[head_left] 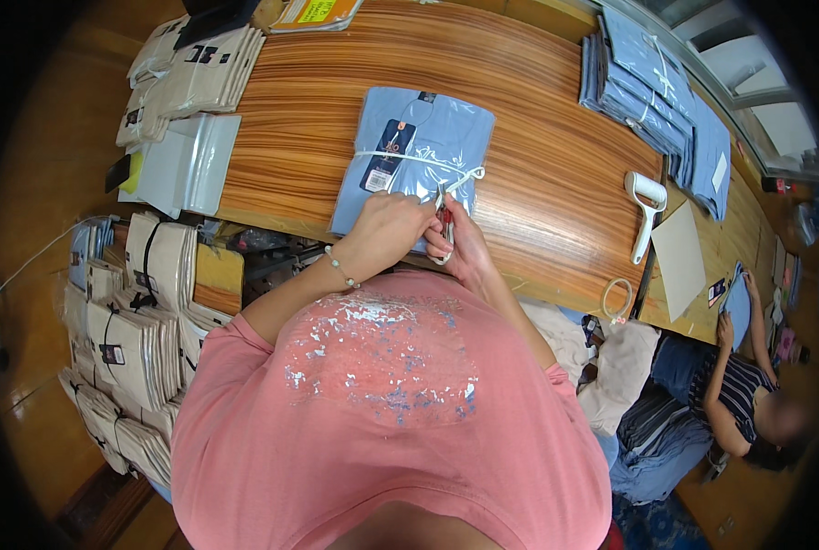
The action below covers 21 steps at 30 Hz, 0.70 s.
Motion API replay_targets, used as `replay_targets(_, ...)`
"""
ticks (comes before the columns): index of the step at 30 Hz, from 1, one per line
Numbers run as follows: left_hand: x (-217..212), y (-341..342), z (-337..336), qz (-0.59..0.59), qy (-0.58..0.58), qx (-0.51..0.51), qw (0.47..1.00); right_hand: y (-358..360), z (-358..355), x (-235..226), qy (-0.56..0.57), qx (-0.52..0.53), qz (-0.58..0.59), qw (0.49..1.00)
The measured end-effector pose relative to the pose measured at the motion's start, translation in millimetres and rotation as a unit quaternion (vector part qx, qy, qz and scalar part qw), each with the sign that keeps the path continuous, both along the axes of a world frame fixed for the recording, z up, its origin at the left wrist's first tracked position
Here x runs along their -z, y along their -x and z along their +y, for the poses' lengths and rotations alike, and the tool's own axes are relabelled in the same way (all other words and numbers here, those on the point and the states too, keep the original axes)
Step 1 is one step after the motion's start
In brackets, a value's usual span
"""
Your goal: The person packs folded shirts into plastic bags, stacks them, and secures the stack with a white ribbon tied into a knot. The person also writes in a notebook and moves the stack to the floor.
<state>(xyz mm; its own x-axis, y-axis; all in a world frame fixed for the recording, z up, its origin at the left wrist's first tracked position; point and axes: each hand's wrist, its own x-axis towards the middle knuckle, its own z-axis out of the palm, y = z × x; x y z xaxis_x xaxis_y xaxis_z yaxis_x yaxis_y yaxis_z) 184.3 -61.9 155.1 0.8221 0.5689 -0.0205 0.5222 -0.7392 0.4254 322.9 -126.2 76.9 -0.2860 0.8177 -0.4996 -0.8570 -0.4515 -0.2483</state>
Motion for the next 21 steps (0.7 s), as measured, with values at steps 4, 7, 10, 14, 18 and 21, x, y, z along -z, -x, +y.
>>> replay_targets(4,0,3,1,-0.006,0.019,-0.008,1.000,5,0,-4,0.022,0.023,-0.010,0.999)
replay_targets(7,1,4,2,-0.009,0.007,-0.003,1.000,9,0,-6,0.030,0.037,-0.021,0.999)
replay_targets(10,1,5,2,-0.003,0.001,0.000,1.000,12,0,-7,0.030,0.047,-0.031,0.998)
replay_targets(14,0,5,0,0.001,0.017,-0.006,1.000,15,0,-6,0.043,0.047,-0.021,0.998)
replay_targets(18,-2,5,-2,0.010,0.030,0.003,0.999,15,-1,-9,0.026,0.038,-0.005,0.999)
replay_targets(21,0,6,0,0.004,0.033,0.000,0.999,16,-1,-8,0.013,0.044,-0.013,0.999)
